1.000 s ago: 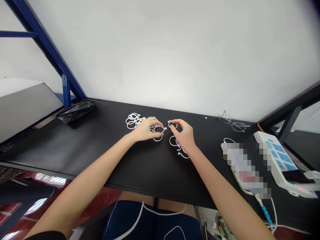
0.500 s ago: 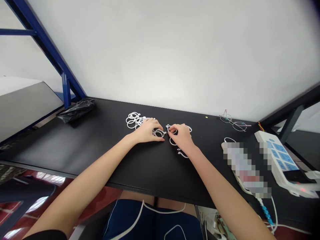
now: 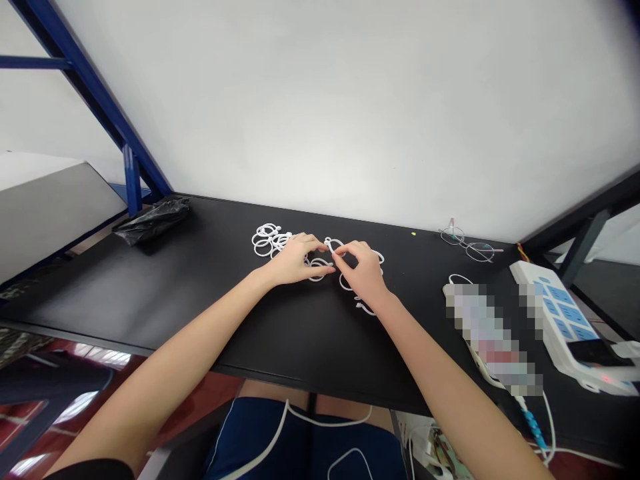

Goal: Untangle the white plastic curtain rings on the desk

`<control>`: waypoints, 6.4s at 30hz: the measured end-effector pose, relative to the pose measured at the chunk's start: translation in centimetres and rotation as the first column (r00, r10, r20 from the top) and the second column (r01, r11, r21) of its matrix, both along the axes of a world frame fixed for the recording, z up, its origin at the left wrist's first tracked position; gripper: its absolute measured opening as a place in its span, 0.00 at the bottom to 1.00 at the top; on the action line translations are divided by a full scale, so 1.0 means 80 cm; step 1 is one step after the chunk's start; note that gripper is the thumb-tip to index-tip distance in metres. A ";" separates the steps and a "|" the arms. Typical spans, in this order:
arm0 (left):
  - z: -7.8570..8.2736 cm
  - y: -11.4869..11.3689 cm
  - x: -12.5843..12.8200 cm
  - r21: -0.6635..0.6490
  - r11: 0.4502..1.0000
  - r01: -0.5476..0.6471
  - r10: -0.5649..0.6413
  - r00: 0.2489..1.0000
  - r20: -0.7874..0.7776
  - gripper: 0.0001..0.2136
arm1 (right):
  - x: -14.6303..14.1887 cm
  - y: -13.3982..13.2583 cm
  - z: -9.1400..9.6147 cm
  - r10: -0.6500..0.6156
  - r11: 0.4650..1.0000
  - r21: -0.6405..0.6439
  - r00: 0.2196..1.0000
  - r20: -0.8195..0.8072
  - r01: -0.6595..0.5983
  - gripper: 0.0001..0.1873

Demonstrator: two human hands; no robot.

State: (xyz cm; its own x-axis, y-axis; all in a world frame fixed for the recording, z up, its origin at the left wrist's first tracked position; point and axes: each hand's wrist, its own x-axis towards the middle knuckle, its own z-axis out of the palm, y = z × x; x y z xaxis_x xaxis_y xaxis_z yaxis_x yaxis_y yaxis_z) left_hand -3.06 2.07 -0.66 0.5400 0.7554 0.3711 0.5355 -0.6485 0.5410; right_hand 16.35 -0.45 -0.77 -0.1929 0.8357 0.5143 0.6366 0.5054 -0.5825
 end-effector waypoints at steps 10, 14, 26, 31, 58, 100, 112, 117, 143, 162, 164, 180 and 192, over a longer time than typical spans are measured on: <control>0.012 -0.006 0.005 -0.223 0.974 0.038 0.046 0.932 0.358 0.16 | -0.009 -0.007 0.002 0.195 0.961 -0.137 0.939 -0.283 -0.241 0.07; 0.009 -0.004 0.007 -0.368 0.907 0.206 0.008 0.864 0.504 0.17 | -0.012 -0.010 0.004 0.234 0.930 -0.167 0.878 -0.418 -0.327 0.09; 0.002 0.001 0.008 -0.407 0.870 0.278 -0.030 0.854 0.520 0.19 | -0.013 -0.006 0.003 0.117 0.948 -0.164 0.777 -0.619 -0.273 0.12; 0.011 -0.004 0.008 -0.371 0.902 0.223 -0.055 0.909 0.413 0.19 | -0.012 -0.003 -0.001 0.083 0.943 -0.205 0.781 -0.619 -0.263 0.12; 0.015 -0.007 0.006 -0.412 0.852 0.323 -0.098 0.871 0.481 0.19 | -0.015 -0.016 0.017 0.101 0.951 -0.170 0.777 -0.622 -0.259 0.12; 0.011 -0.005 0.007 -0.380 0.917 0.122 0.009 0.945 0.326 0.22 | -0.012 -0.001 0.002 -0.014 0.969 -0.207 0.809 -0.587 -0.133 0.12; 0.011 -0.004 0.004 -0.184 0.975 -0.123 0.155 0.973 0.169 0.20 | 0.014 0.007 -0.005 -0.320 0.946 -0.028 0.946 0.050 0.322 0.13; 0.000 0.003 0.003 -0.027 0.988 -0.154 0.155 0.986 0.059 0.19 | 0.023 0.013 -0.009 -0.366 0.918 -0.088 0.912 0.185 0.386 0.14; -0.010 0.004 -0.002 0.091 0.987 -0.135 0.150 0.971 -0.184 0.17 | 0.023 0.023 -0.027 -0.182 0.982 -0.059 0.981 -0.068 0.178 0.14; -0.007 0.002 0.000 0.091 0.986 -0.141 0.156 0.971 -0.182 0.16 | 0.023 0.022 -0.025 -0.176 0.983 -0.059 0.984 -0.029 0.174 0.16; -0.006 0.002 0.000 0.089 0.986 -0.143 0.157 0.971 -0.180 0.15 | 0.022 0.022 -0.024 -0.179 0.983 -0.039 0.983 -0.040 0.177 0.16; -0.001 -0.004 0.004 0.101 0.990 -0.102 0.109 0.992 -0.063 0.15 | 0.009 0.005 0.002 -0.069 0.980 0.175 0.989 -0.130 0.092 0.07; 0.001 -0.016 0.012 0.032 0.997 0.075 -0.074 0.997 -0.025 0.23 | -0.009 -0.008 0.006 0.148 0.985 0.002 0.848 -0.509 -0.171 0.06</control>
State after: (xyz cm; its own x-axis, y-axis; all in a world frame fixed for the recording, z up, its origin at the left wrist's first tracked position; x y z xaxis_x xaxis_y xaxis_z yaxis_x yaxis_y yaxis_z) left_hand -2.06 0.83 -0.56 0.6032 0.7004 0.3816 0.4973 -0.7043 0.5067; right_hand 15.61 -1.12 -0.28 -0.0484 0.8386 0.5426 0.1611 0.5427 -0.8244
